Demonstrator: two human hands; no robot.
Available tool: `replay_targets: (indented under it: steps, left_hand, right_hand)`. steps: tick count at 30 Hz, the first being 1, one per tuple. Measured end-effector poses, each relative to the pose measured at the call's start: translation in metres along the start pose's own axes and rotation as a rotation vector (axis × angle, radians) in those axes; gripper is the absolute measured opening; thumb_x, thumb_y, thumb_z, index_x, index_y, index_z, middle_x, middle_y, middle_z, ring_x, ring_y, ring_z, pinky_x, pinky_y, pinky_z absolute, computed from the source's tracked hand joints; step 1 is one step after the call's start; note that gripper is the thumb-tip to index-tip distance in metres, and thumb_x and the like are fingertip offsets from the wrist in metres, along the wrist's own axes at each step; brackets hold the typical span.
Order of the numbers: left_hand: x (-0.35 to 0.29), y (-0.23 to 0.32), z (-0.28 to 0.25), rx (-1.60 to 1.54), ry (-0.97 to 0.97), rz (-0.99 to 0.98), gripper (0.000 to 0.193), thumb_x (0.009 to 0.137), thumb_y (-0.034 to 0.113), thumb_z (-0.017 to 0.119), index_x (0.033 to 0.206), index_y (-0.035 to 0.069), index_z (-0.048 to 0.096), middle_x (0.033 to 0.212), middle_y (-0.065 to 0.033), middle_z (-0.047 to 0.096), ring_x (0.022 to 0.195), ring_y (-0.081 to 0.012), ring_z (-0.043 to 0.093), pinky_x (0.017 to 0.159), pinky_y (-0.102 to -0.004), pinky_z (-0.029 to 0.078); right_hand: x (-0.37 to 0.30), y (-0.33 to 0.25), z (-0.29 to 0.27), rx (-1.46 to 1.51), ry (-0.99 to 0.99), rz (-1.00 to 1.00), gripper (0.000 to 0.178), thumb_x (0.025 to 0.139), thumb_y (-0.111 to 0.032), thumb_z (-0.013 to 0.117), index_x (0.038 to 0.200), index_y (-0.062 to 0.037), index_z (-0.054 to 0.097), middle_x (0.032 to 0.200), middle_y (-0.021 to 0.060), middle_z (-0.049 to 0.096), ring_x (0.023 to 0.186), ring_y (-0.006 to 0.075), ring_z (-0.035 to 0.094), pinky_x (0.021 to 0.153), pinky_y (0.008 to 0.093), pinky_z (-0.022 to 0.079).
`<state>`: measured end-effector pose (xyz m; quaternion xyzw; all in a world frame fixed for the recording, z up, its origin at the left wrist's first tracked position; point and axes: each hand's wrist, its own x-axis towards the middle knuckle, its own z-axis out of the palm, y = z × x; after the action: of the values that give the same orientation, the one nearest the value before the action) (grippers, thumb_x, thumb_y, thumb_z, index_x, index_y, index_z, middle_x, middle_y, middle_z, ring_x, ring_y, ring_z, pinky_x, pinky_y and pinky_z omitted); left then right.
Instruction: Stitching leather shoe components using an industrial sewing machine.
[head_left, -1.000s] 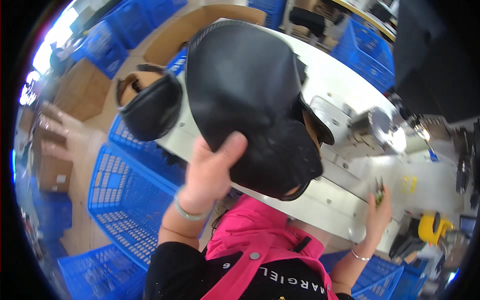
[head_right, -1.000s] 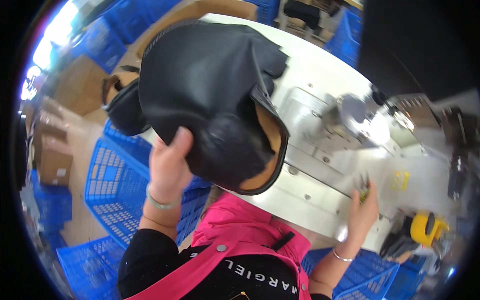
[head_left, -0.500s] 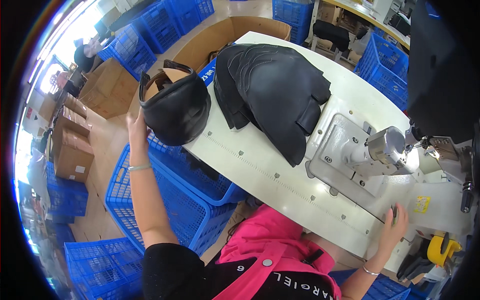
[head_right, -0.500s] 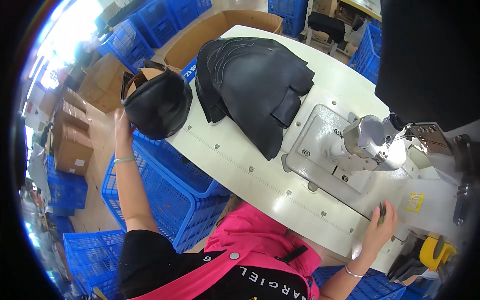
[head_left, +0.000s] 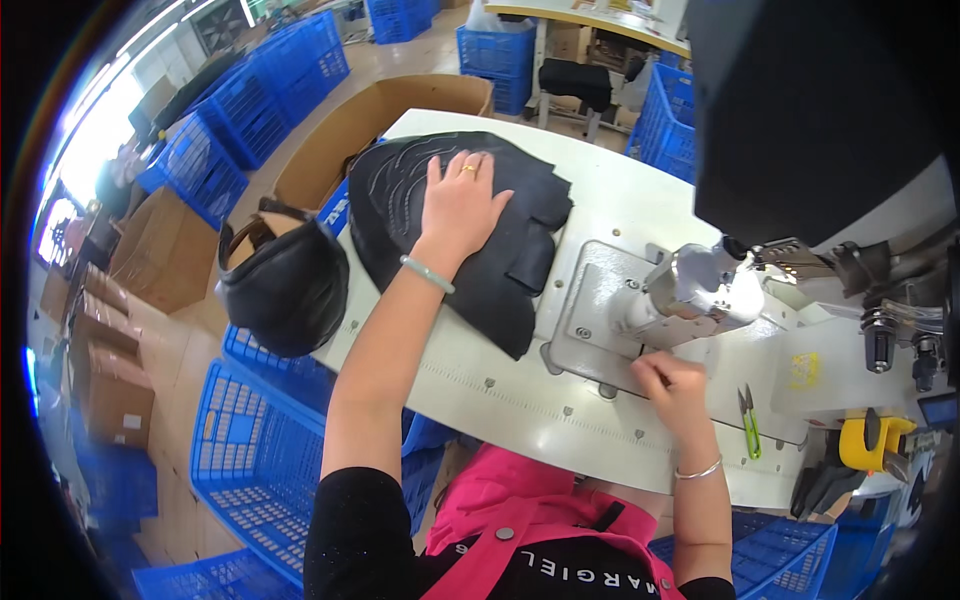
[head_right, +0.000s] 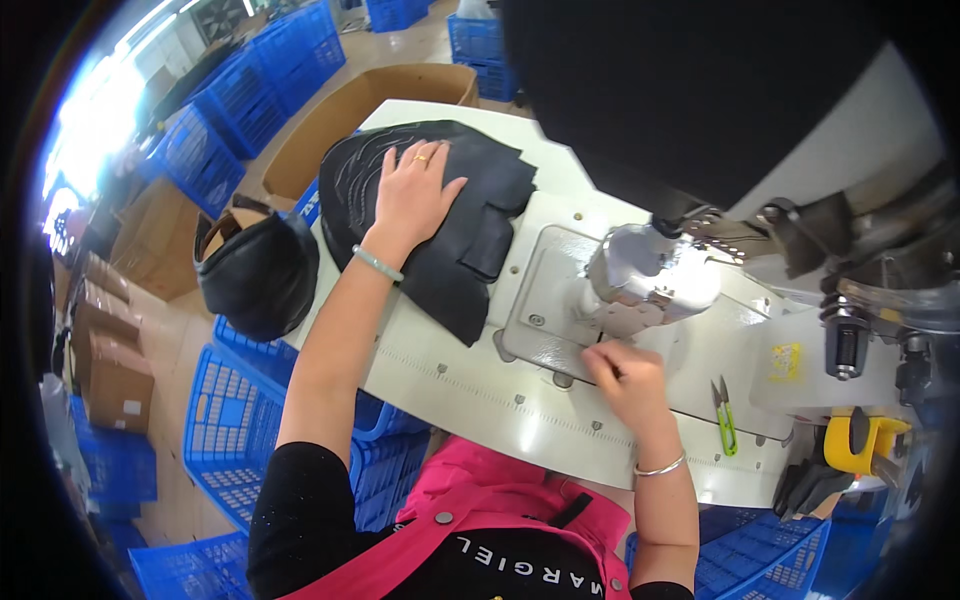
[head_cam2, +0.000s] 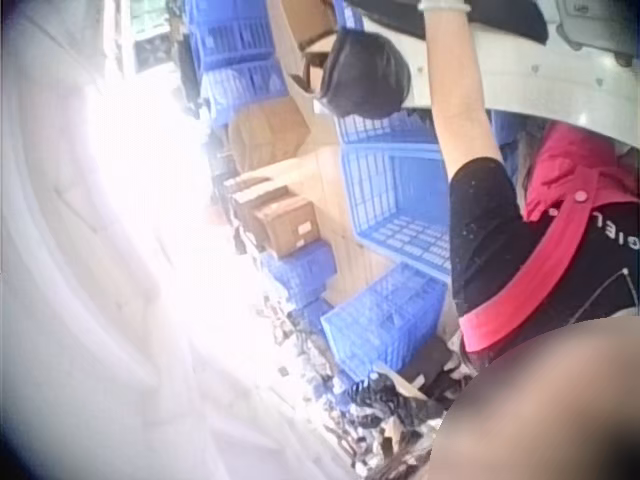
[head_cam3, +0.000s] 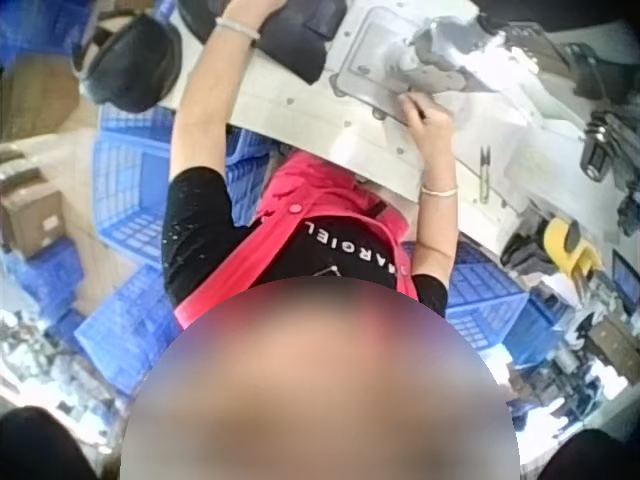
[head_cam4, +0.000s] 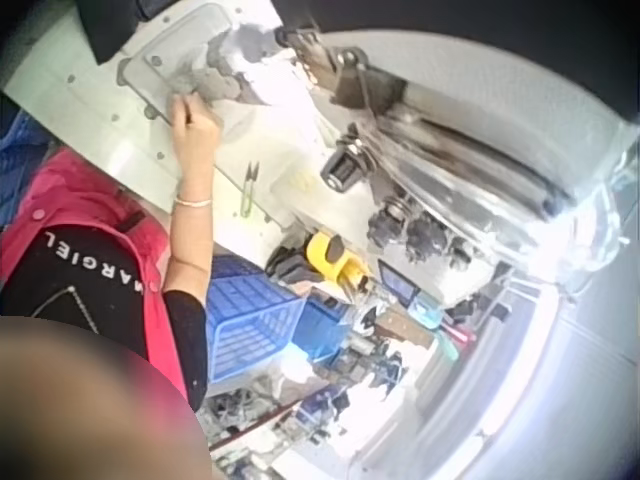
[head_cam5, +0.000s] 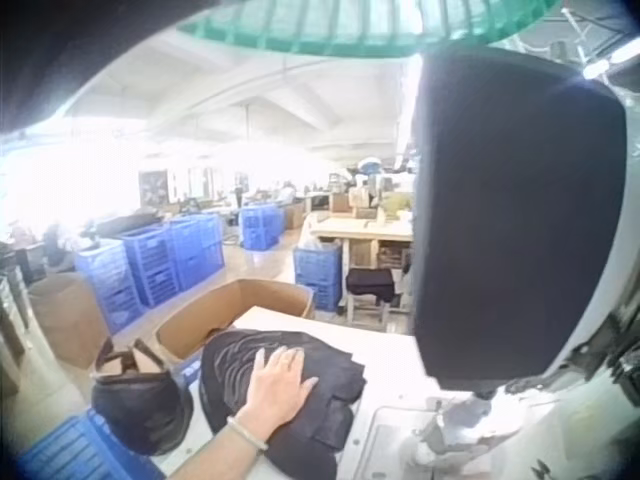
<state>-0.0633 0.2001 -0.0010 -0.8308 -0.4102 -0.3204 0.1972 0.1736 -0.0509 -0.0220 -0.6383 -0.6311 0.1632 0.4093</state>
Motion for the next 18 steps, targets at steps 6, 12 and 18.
replay_targets:
  steps: [6, 12, 18]
  left_hand:
    - [-0.004, -0.002, -0.011, -0.268, 0.362, 0.042, 0.035, 0.08, 0.023, 0.072, 0.104, 0.006, 0.055, 0.101, -0.0128, 0.057, 0.096, -0.032, 0.051, 0.092, -0.0456, 0.036]
    - [-0.012, 0.051, -0.084, -0.972, 0.474, 0.217, 0.007, 0.069, -0.005, 0.052, 0.072, 0.0, 0.049, 0.07, -0.0123, 0.045, 0.065, -0.028, 0.045, 0.059, -0.037, 0.038]
    - [0.016, 0.142, -0.112, -0.899, -0.076, 0.063, 0.019, 0.086, 0.014, 0.065, 0.077, 0.001, 0.056, 0.069, -0.0151, 0.057, 0.059, -0.0341, 0.057, 0.054, -0.0407, 0.043]
  right_hand:
    - [-0.003, -0.005, -0.003, -0.091, 0.03, -0.073, 0.011, 0.084, -0.011, 0.068, 0.079, -0.0012, 0.07, 0.07, 0.011, 0.066, 0.054, 0.0201, 0.061, 0.053, 0.03, 0.048]
    - [-0.006, -0.012, -0.017, 0.352, -0.336, -0.056, 0.056, 0.081, -0.03, 0.075, 0.126, -0.003, 0.057, 0.111, 0.0163, 0.067, 0.091, 0.027, 0.065, 0.078, 0.0359, 0.052]
    - [-0.025, -0.014, -0.057, 1.038, -0.327, -0.046, 0.092, 0.066, -0.03, 0.086, 0.138, 0.0082, 0.043, 0.136, 0.0151, 0.052, 0.123, 0.0223, 0.049, 0.106, 0.0345, 0.036]
